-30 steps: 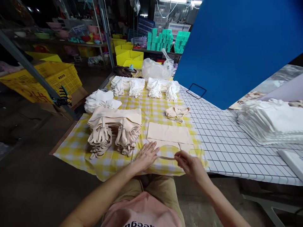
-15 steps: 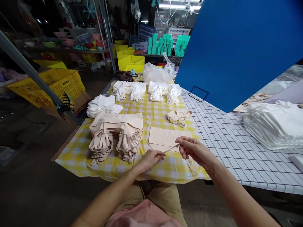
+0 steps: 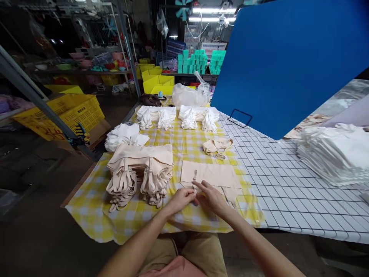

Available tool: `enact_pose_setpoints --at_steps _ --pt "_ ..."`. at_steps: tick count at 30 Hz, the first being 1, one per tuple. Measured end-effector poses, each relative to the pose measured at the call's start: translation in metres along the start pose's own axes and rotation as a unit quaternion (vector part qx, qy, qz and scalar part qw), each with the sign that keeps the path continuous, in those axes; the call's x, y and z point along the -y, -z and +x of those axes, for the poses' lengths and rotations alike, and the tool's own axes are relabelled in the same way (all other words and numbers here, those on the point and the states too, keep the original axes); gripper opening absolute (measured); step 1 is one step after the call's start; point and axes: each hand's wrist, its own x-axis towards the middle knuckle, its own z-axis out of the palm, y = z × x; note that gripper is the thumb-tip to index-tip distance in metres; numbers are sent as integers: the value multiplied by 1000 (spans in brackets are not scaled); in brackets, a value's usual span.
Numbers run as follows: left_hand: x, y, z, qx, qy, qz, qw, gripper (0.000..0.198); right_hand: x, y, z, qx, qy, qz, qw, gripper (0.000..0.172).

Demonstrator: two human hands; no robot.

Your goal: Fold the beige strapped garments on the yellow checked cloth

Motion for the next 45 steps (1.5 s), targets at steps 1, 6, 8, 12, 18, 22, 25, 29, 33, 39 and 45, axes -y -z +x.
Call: enact_pose_setpoints --at_steps 1,6,8,12,18,22,25,29,33,39,45 --pt "0 0 0 2 -3 3 1000 37 1 -3 3 14 22 -33 999 31" --pt "2 0 -2 8 14 -23 1000 37 -10 3 17 -11 50 -152 987 20" --pt "2 0 -3 10 22 -41 999 37 -20 8 20 -50 48 -191 979 21" --pt "2 -1 -4 9 16 -44 999 37 -36 19 19 -105 63 -250 960 22" --pt "-2 0 -6 7 4 15 1000 37 -48 24 16 -142 77 -301 940 21" --pt "-4 2 -8 18 -22 50 998 35 -54 22 15 -163 56 -274 946 23" --pt "-5 2 -9 15 -35 76 996 35 -55 24 14 -177 19 -240 954 24" --pt "-5 -1 -10 11 -49 133 990 33 -51 25 12 -187 -35 -148 971 25" --pt "-6 -1 -3 -30 -106 180 977 24 -43 21 8 -191 -116 11 975 20" --pt "-11 4 38 -82 -139 401 902 25 -28 18 7 -177 -169 328 912 28" --pt "-10 5 67 0 -150 506 849 10 -24 26 3 -141 -173 448 866 35"
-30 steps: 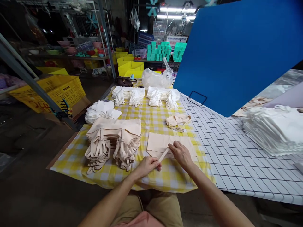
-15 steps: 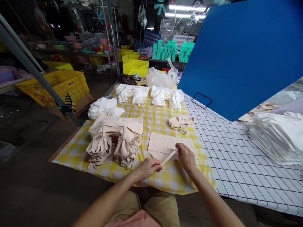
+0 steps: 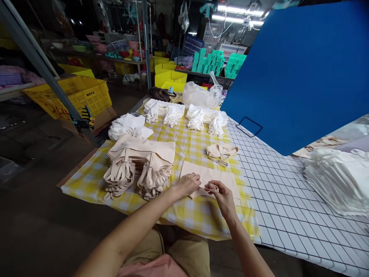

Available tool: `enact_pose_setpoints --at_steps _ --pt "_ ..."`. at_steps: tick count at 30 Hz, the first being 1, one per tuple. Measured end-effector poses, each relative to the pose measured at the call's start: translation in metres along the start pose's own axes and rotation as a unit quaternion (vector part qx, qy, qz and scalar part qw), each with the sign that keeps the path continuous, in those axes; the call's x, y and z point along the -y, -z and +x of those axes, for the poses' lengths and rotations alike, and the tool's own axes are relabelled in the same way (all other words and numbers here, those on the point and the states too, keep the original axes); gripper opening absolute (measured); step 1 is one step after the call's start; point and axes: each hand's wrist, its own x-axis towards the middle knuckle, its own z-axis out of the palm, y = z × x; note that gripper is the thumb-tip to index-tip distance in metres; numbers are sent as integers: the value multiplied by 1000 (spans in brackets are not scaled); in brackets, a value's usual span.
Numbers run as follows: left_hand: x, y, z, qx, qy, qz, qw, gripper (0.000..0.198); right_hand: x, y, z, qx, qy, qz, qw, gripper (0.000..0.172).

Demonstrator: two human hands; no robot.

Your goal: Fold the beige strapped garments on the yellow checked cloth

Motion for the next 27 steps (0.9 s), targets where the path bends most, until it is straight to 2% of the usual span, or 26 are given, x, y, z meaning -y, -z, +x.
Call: enact_pose_setpoints --at_steps 2,7,10,13,18,21,23,27 --pt "5 0 2 -2 -6 -51 999 15 5 2 -3 16 28 -17 999 29" --pt "19 0 -1 -20 8 -178 984 27 22 0 -18 68 168 -104 978 19" --pt "24 -1 -1 -12 13 -210 978 39 32 -5 -33 117 192 -123 967 18" --pt "25 -2 -1 -5 12 -200 980 32 37 -9 -44 127 201 -139 961 17" --pt "16 1 0 19 -40 -58 997 13 23 -11 -38 36 188 -214 958 15" --pt "10 -1 0 13 -45 7 999 15 7 -11 -24 4 163 -247 955 16" --pt "9 -3 1 -1 -35 8 999 16 -1 -11 -14 1 133 -260 956 17" --pt "12 -10 4 -53 10 -74 996 11 -9 -11 3 12 100 -286 953 13"
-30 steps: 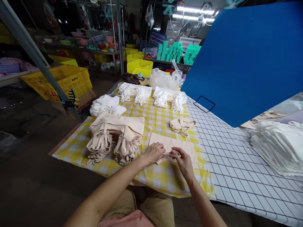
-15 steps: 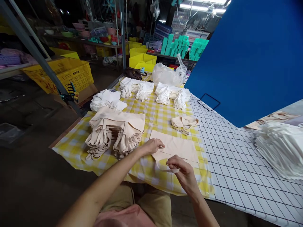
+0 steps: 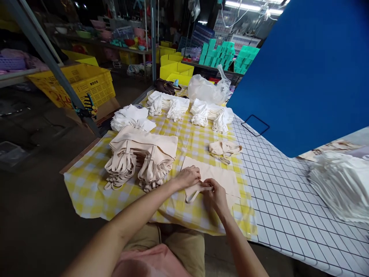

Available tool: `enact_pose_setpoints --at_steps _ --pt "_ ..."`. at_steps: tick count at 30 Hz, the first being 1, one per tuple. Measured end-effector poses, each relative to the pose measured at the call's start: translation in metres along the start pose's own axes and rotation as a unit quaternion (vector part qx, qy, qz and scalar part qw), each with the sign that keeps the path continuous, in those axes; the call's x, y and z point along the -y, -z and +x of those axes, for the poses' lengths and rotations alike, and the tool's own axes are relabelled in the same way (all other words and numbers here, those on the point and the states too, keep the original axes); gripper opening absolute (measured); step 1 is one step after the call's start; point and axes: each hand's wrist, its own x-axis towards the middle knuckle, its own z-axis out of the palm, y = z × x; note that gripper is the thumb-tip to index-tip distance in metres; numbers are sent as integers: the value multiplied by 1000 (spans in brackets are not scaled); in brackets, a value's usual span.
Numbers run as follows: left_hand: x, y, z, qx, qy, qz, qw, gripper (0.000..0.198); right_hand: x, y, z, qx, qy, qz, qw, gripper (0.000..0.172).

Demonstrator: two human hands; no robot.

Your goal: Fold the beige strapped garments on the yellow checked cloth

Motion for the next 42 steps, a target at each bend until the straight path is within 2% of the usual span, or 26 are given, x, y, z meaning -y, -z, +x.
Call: enact_pose_setpoints --at_steps 3,7,21,31,34,37,40,42 --pt "5 -4 2 -18 30 -49 998 10 -3 -1 11 15 36 -45 998 10" --pt "9 -6 5 -20 34 -82 996 13 -6 -1 21 29 77 -108 991 15" --pt "9 1 8 -2 28 -70 997 15 -12 0 33 69 135 -189 970 18" --pt "11 -1 10 4 29 -48 998 14 -9 -8 32 33 183 -289 939 29" --pt "11 -3 11 16 37 -37 998 13 -7 -9 32 30 189 -261 946 30" --pt "12 -4 13 19 47 -35 998 13 -4 -10 32 22 174 -178 968 25" --pt "11 -4 11 9 45 -47 998 15 2 -9 29 -22 114 -62 991 15" --pt "11 -2 9 5 41 -62 997 16 8 -6 23 -54 63 8 996 19"
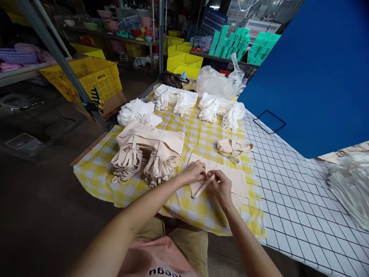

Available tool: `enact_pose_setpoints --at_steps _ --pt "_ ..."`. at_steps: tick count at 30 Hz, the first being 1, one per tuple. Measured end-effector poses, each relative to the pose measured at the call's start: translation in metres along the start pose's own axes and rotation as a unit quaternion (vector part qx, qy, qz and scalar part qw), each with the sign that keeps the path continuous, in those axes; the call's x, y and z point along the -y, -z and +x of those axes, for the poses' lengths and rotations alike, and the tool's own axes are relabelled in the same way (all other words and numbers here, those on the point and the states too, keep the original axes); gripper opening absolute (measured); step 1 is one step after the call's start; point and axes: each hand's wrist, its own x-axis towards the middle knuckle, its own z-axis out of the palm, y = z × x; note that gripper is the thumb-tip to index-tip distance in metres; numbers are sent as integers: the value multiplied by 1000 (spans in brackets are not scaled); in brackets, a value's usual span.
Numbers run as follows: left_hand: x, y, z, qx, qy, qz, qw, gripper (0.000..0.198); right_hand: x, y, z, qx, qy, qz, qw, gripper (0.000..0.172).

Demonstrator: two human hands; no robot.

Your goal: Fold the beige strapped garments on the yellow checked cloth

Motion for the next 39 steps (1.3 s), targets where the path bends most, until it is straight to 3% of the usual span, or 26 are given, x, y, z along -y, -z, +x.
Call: enact_pose_setpoints --at_steps 3,5,9,13,17,19,22,24,26,28,30,33,39 --pt "-1 5 -5 10 -1 -23 1000 15 11 9 -14 0 -40 60 997 28" --pt "-1 9 -9 24 -5 -34 999 16 17 17 -28 11 -25 57 998 28" --pt "0 12 -16 45 -20 -59 997 33 22 26 -55 32 117 -21 992 19" --pt "-2 14 -22 51 -11 -90 995 36 21 23 -80 88 285 -145 943 25" --pt "-4 21 -23 79 15 -121 989 29 15 18 -102 159 330 -212 906 29" --pt "-4 27 -19 67 52 -133 988 29 6 23 -104 174 328 -200 907 31" --pt "-5 35 -9 -17 162 -73 984 34 -18 41 -84 85 219 -197 952 29" --pt "-7 38 1 -54 258 -1 965 33 -38 57 -57 8 41 -225 974 30" --pt "-8 38 10 -59 334 45 940 34 -54 72 -25 -20 -135 -263 955 33" --pt "-8 36 19 -51 374 59 924 41 -66 82 3 -18 -250 -283 926 35" --pt "-5 33 27 -42 396 59 915 46 -73 86 25 -4 -297 -280 913 34" --pt "2 32 33 -20 404 51 913 36 -80 83 42 27 -308 -246 919 22" --pt "8 39 33 2 385 44 922 20 -87 82 43 29 -305 -163 938 13"
